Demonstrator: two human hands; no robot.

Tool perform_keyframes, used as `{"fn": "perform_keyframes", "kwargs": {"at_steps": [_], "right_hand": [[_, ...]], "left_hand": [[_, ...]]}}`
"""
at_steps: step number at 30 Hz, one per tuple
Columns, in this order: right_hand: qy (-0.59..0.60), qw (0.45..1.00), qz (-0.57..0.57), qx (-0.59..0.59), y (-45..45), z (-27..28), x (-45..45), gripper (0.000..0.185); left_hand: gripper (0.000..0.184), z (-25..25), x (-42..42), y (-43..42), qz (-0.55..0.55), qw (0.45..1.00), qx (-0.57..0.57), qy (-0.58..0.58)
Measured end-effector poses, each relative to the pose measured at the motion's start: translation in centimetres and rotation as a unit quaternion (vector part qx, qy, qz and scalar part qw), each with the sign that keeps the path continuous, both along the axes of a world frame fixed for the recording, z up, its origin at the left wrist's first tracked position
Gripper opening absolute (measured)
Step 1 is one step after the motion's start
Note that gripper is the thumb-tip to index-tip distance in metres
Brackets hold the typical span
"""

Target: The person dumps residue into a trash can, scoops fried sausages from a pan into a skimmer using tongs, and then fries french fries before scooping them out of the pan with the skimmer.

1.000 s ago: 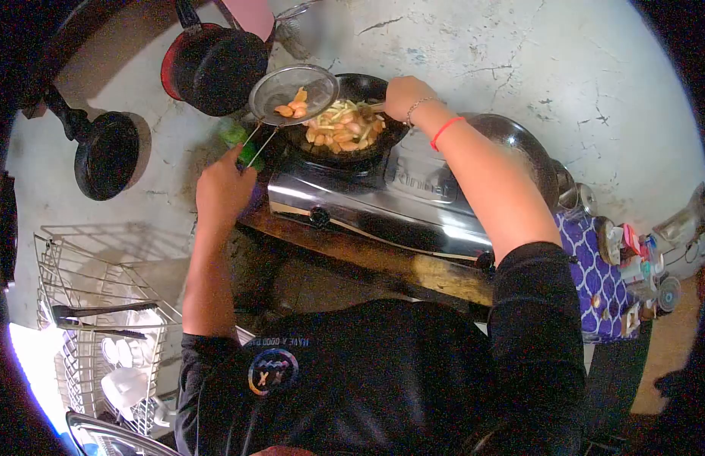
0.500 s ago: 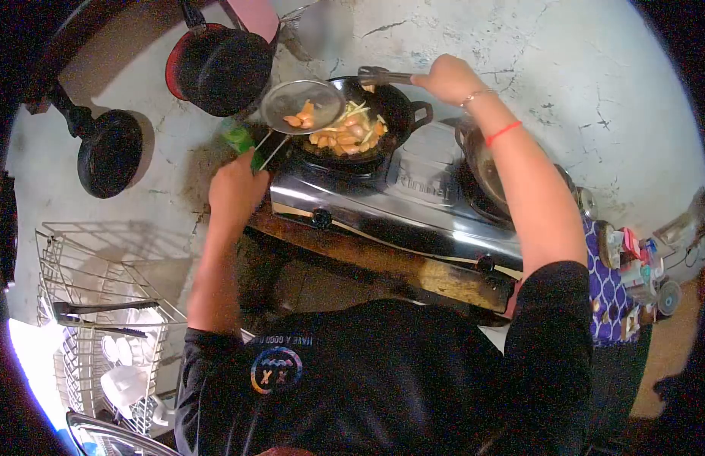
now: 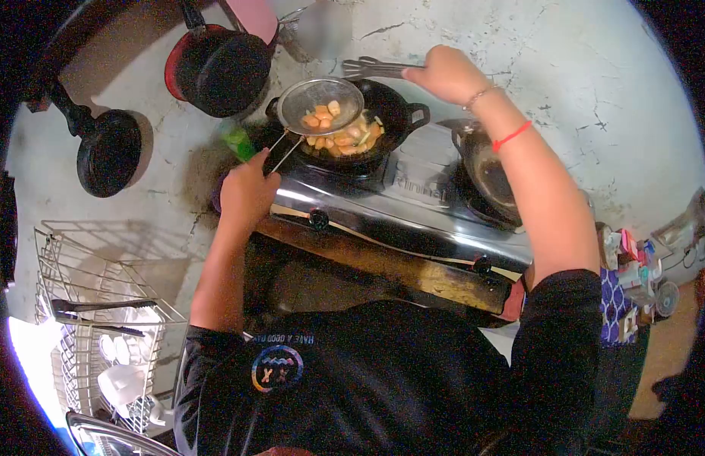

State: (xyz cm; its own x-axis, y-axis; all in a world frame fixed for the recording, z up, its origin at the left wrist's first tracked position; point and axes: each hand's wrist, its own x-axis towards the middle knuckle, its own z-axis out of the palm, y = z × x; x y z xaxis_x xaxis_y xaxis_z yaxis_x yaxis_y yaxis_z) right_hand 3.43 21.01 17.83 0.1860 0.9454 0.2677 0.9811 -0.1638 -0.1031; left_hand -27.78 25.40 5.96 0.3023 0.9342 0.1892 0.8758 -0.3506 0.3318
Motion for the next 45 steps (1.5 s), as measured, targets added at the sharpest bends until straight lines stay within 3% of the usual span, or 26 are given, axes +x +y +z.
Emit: {"fn": "perform_keyframes", "kwargs": {"at_steps": [6,21,31,37,42,45], "right_hand": [[-0.039,0.998,-0.008,-0.054,0.4,-2.8,0.5,0.042],[-0.045,0.994,-0.009,-0.104,3.1,-8.8,-2.4,0.036],[0.018,1.0,-0.022,-0.013,0.8,-2.6,-0.3,0.043],[0.019,0.999,0.041,-0.008,-0.3,-3.1,-4.1,0.045],[0.011,0.999,0.036,-0.026,-1.3,-1.0,-4.3,0.046],[0.016,0.997,-0.031,-0.07,-1.4,-0.6,-2.2,0.045]], "left_hand": [[0.048,-0.3,-0.9,0.3,0.01,0.999,0.04,0.004],[0.048,1.0,-1.2,0.1,0.037,0.999,0.02,-0.026],[0.046,-0.3,-1.1,0.1,0.023,0.999,-0.013,0.024],[0.037,-1.4,0.1,0.5,-0.025,0.999,0.041,-0.024],[0.046,-0.4,0.2,0.7,-0.003,1.0,-0.008,-0.001],[0.045,-0.5,-0.4,0.9,0.012,1.0,-0.004,-0.007]]}}
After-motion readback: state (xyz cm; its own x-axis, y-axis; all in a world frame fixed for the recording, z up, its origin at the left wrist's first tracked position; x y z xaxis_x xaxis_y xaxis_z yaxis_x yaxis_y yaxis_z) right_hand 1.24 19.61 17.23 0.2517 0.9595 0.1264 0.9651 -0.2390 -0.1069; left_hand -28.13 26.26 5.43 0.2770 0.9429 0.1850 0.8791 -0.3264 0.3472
